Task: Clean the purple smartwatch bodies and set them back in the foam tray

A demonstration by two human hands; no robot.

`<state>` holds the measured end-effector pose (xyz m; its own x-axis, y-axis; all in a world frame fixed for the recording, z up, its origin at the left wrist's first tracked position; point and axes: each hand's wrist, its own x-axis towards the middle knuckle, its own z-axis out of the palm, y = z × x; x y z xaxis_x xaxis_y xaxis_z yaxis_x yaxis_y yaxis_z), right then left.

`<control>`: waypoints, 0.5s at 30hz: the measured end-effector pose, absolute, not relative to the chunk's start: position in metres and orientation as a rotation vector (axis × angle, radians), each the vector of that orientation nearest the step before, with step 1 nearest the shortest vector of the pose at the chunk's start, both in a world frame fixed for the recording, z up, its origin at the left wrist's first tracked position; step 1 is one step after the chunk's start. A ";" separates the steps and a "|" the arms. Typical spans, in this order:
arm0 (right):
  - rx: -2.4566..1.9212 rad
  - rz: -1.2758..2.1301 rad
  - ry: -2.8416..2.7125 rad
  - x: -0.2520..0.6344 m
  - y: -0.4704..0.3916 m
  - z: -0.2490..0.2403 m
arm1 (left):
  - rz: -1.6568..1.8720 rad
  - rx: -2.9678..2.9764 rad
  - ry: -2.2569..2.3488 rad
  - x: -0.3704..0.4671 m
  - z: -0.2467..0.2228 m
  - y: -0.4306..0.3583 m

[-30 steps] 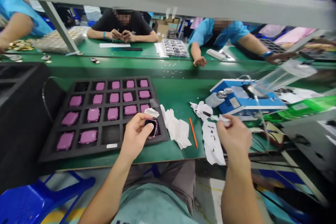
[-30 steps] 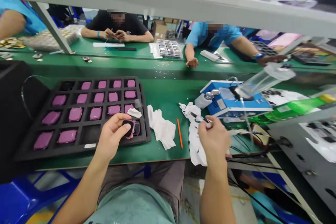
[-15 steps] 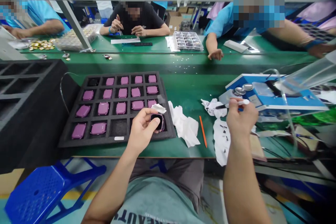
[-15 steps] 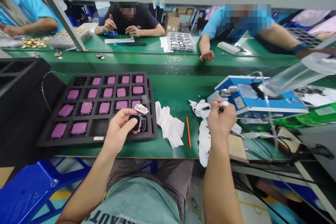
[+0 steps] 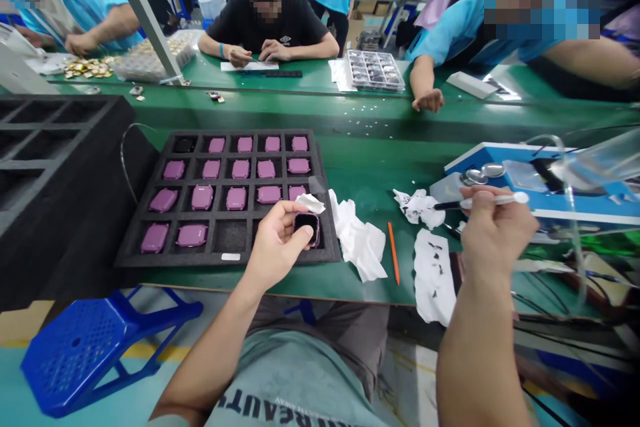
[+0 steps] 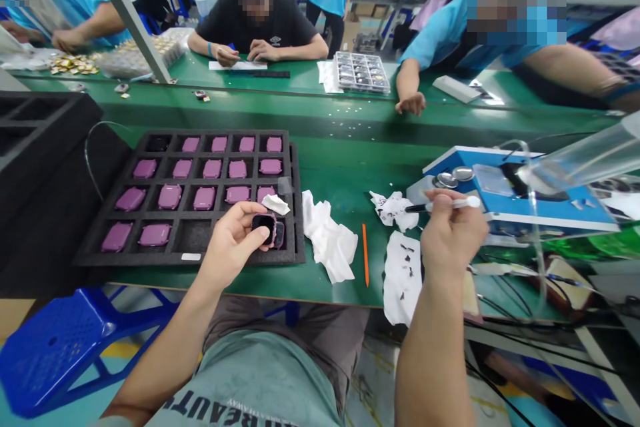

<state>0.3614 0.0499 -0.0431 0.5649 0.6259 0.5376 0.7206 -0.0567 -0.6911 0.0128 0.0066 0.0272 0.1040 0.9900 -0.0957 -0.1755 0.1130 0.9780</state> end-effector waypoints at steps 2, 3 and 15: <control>-1.700 -0.082 -1.064 0.359 0.048 -0.044 | 1.139 1.039 1.056 0.013 0.027 0.006; -1.686 -0.045 -1.042 0.357 0.047 -0.046 | 1.142 1.037 1.056 0.013 0.027 0.006; -1.508 0.040 -0.857 0.343 0.034 -0.023 | 1.160 1.092 1.083 0.014 0.024 0.004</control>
